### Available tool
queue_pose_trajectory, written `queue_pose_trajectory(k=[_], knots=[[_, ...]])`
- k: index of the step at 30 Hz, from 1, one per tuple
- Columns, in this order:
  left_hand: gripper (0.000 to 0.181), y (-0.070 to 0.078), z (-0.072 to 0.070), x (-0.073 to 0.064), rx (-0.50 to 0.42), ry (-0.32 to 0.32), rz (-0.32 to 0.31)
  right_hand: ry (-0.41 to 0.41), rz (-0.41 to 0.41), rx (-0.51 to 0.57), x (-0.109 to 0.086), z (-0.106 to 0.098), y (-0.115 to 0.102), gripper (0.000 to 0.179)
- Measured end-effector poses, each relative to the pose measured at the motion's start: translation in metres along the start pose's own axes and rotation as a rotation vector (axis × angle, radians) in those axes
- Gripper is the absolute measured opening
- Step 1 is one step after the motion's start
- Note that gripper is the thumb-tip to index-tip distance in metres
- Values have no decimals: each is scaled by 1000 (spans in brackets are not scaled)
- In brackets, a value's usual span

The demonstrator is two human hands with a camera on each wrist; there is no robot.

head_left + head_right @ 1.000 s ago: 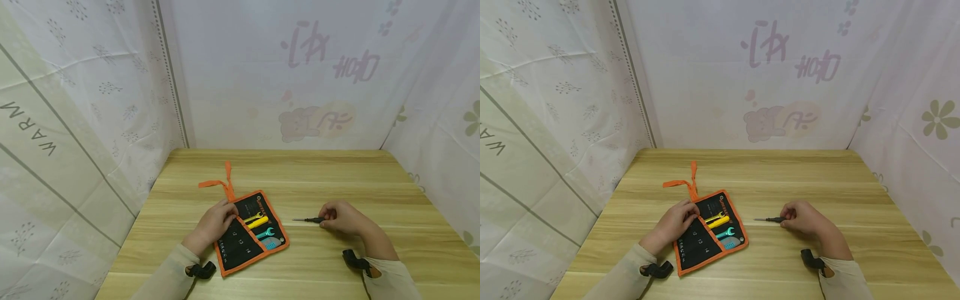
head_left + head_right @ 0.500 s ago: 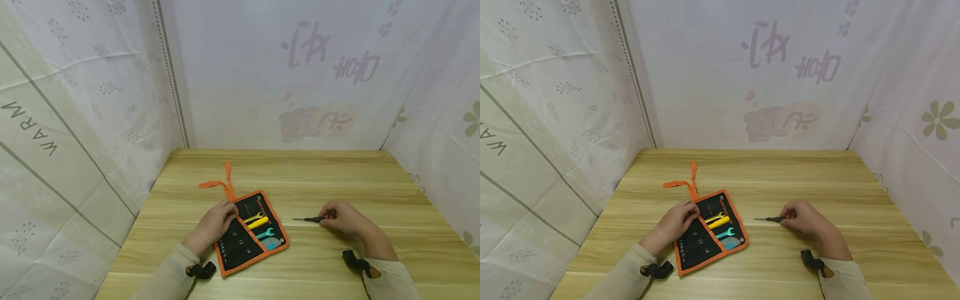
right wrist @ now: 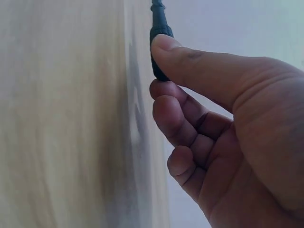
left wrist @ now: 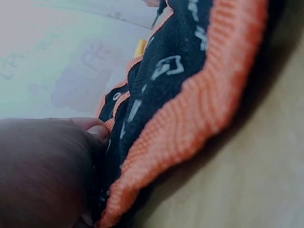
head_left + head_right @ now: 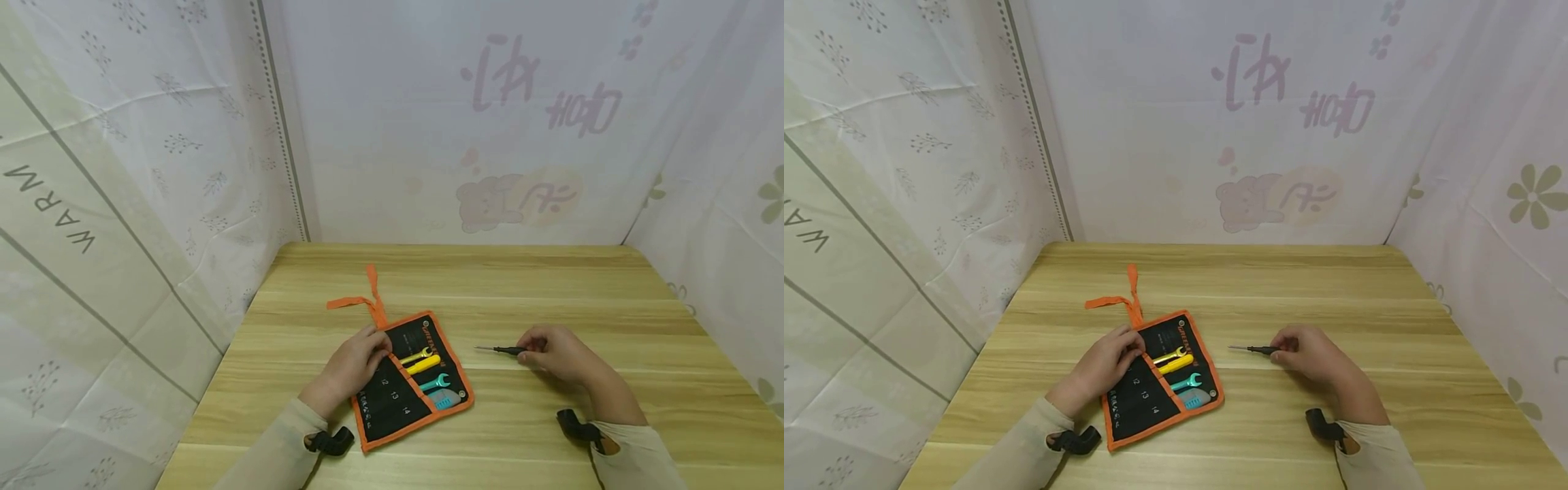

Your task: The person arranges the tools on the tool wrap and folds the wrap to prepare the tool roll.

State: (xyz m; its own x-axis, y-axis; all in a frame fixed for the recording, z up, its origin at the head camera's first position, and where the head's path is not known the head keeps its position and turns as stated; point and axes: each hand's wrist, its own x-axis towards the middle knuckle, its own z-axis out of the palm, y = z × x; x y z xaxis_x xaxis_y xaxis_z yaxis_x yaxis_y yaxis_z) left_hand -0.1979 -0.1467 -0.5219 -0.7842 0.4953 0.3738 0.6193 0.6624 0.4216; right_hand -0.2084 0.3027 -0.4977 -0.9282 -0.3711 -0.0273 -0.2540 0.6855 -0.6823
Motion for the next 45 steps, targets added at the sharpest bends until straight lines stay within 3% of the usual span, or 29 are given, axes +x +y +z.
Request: queue_pose_trajectory(k=[22,45], knots=[[14,4,1,0,-29,-31,18,80,-90,-45,8,17,-14,10],[16,4,2,0,-32,-21,19,75,-160,-105,31,26,-44,12]])
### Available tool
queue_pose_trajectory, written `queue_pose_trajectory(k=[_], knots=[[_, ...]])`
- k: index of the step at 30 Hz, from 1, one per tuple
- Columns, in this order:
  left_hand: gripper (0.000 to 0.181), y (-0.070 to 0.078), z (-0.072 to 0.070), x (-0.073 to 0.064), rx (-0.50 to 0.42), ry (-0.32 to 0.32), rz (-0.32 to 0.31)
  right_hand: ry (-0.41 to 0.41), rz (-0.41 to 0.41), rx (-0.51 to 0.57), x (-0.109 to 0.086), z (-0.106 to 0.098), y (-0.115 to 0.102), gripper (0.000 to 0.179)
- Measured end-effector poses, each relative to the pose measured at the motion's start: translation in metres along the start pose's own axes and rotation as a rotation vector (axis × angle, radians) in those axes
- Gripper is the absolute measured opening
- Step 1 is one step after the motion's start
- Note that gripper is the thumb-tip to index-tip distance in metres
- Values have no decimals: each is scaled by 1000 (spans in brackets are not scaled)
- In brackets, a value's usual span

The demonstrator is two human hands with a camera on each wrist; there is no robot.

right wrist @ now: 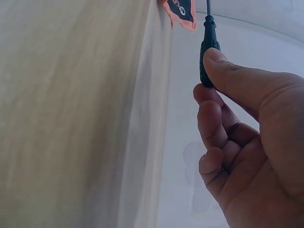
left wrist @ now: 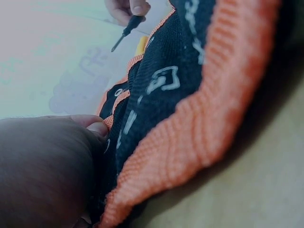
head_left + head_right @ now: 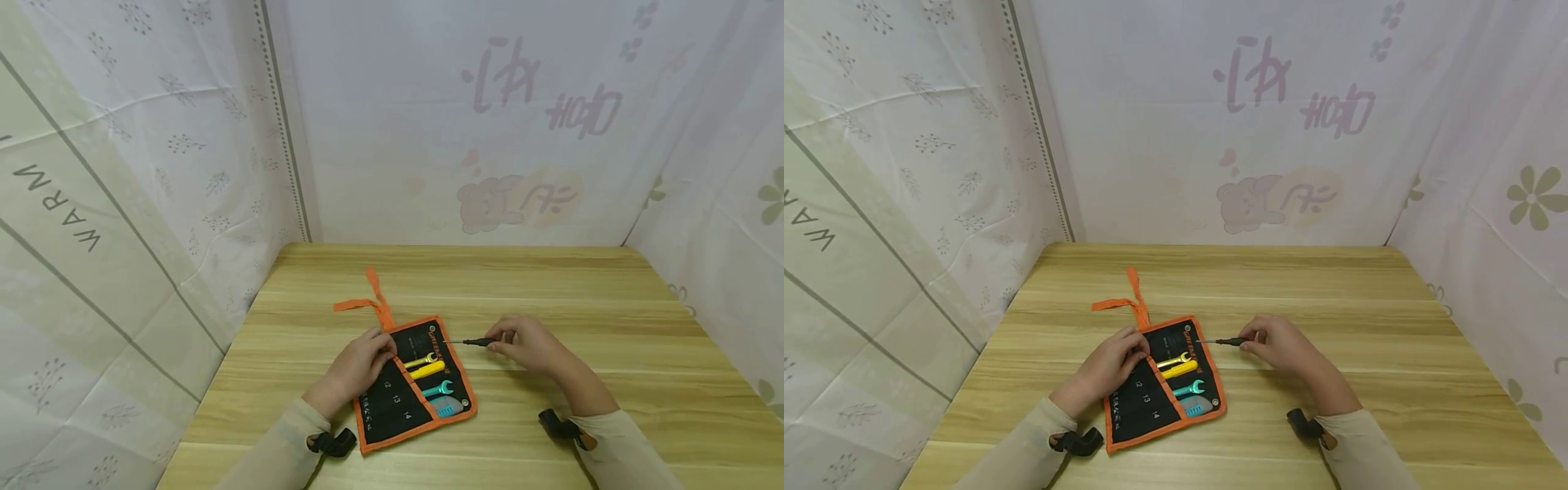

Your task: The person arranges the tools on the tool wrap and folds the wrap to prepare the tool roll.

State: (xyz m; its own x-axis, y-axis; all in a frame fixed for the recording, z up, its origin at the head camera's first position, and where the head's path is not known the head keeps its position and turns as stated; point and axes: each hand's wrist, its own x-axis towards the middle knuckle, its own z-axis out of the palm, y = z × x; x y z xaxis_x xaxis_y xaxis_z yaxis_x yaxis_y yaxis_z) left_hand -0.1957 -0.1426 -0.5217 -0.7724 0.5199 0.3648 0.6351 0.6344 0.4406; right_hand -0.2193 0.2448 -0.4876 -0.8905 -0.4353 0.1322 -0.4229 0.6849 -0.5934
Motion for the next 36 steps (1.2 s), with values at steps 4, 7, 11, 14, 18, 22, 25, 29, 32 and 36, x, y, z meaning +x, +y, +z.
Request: queue_pose_trajectory(k=[4,7,11,14,18,22,25,29,32,36], knots=[[15,1,-1,0,-2,-5,-1,-15,-20,-13,5,1,-4,13],[14,1,-1,0,-4,-3,1,-21,-43,-19,11,3,-8,13],[15,1,0,0,-1,0,5,-20,-64,-31,18,6,-14,13],[14,2,-1,0,-1,0,8,-23,-64,-41,23,9,-18,14],[14,2,-1,0,-2,2,11,-37,-66,-33,29,10,-24,14],[14,1,0,0,3,5,7,-41,-90,-21,34,12,-29,13],[15,1,1,0,6,7,2,-41,-105,-16,37,14,-31,13],[15,1,1,0,7,7,2,-48,-100,-5,40,17,-34,12],[14,1,1,0,7,7,3,-51,-95,4,43,19,-35,13],[14,1,1,0,7,12,5,-53,-87,16,45,21,-38,12]])
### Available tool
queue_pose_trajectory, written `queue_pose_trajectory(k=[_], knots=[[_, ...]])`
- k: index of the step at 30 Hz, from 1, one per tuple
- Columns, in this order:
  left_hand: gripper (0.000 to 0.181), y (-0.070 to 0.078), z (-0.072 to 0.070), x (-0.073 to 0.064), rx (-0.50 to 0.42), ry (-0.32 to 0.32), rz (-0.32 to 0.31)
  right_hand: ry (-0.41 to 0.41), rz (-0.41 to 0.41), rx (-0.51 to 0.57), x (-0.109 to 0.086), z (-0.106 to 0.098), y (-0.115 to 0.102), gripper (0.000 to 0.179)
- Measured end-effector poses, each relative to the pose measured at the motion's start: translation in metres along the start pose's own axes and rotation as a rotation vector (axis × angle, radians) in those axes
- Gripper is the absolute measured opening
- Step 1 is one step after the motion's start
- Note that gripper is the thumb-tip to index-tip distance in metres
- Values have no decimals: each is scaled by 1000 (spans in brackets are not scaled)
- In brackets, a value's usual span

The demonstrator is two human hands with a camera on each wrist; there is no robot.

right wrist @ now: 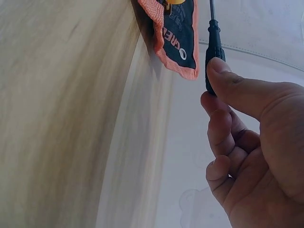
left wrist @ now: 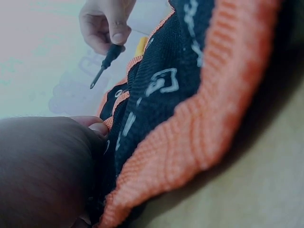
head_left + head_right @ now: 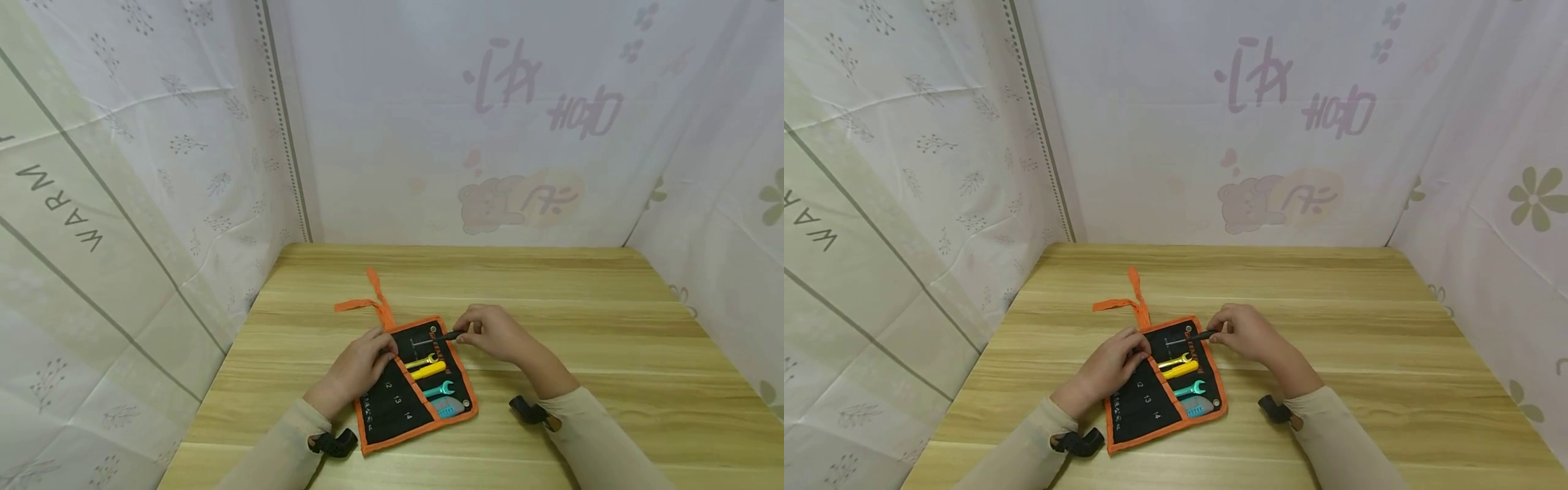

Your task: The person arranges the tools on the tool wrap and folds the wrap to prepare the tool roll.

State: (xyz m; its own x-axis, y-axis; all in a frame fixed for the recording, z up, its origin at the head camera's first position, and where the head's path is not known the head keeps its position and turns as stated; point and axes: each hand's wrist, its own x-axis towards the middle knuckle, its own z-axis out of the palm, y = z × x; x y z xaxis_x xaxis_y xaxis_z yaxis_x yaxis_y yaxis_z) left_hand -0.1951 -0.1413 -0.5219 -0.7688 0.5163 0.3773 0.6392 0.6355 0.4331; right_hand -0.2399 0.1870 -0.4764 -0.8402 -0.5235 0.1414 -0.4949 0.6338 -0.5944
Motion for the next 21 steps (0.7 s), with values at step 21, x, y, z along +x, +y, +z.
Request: queue_pose_trajectory(k=[21], knots=[[13,1,-1,0,-6,-1,-13,-16,-3,-2,11,8,-13,13]])
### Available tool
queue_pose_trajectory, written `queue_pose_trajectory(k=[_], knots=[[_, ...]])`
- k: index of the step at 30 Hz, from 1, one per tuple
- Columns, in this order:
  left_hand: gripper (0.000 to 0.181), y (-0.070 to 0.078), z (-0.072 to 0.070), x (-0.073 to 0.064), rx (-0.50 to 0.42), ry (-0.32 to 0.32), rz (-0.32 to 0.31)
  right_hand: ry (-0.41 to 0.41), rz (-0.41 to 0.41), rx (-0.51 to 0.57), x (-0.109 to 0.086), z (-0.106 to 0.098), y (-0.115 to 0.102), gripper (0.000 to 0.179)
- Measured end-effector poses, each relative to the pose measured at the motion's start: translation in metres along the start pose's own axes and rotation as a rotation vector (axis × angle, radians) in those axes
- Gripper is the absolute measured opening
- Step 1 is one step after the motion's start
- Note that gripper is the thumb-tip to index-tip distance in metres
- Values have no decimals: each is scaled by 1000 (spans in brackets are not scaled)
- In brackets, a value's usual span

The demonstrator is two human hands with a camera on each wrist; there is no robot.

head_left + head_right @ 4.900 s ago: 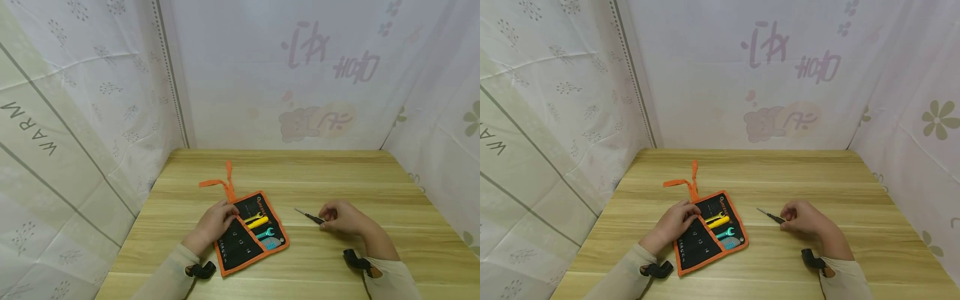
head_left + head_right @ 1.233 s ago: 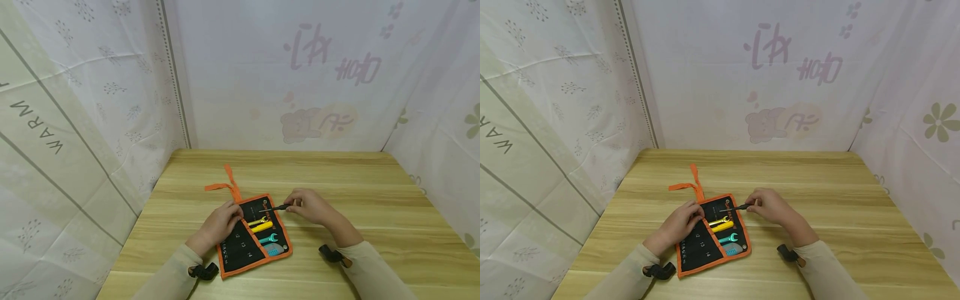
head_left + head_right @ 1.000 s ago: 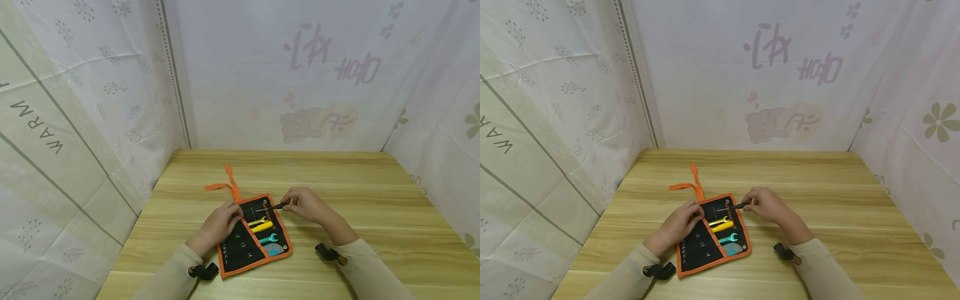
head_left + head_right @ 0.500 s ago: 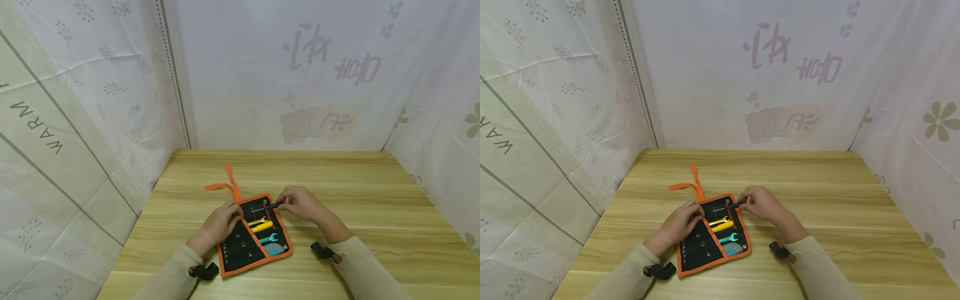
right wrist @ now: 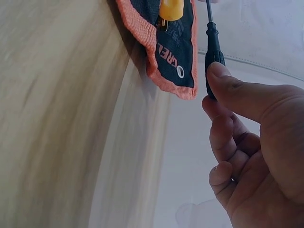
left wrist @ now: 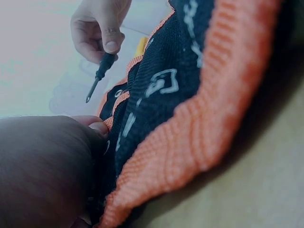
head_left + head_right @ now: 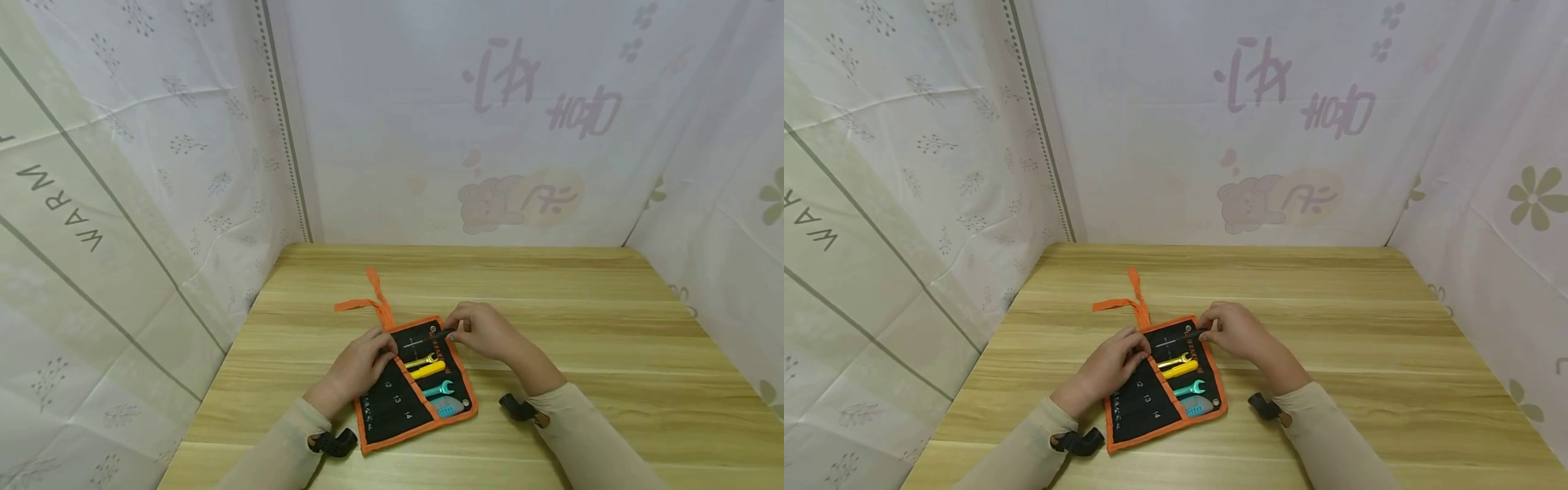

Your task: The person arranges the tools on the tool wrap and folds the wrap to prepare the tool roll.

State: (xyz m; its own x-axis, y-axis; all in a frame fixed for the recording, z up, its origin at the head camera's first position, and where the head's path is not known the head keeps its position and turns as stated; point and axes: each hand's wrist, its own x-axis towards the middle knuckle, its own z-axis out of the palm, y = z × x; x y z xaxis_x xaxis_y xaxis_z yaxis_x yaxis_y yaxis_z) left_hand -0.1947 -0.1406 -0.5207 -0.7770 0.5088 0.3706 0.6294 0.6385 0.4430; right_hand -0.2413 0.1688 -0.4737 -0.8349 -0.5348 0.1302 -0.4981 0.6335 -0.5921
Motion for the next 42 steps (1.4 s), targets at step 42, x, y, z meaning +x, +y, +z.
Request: queue_pose_trajectory(k=[42], knots=[[12,1,0,1,1,-10,-12,-69,-2,-92,19,28,-16,8]])
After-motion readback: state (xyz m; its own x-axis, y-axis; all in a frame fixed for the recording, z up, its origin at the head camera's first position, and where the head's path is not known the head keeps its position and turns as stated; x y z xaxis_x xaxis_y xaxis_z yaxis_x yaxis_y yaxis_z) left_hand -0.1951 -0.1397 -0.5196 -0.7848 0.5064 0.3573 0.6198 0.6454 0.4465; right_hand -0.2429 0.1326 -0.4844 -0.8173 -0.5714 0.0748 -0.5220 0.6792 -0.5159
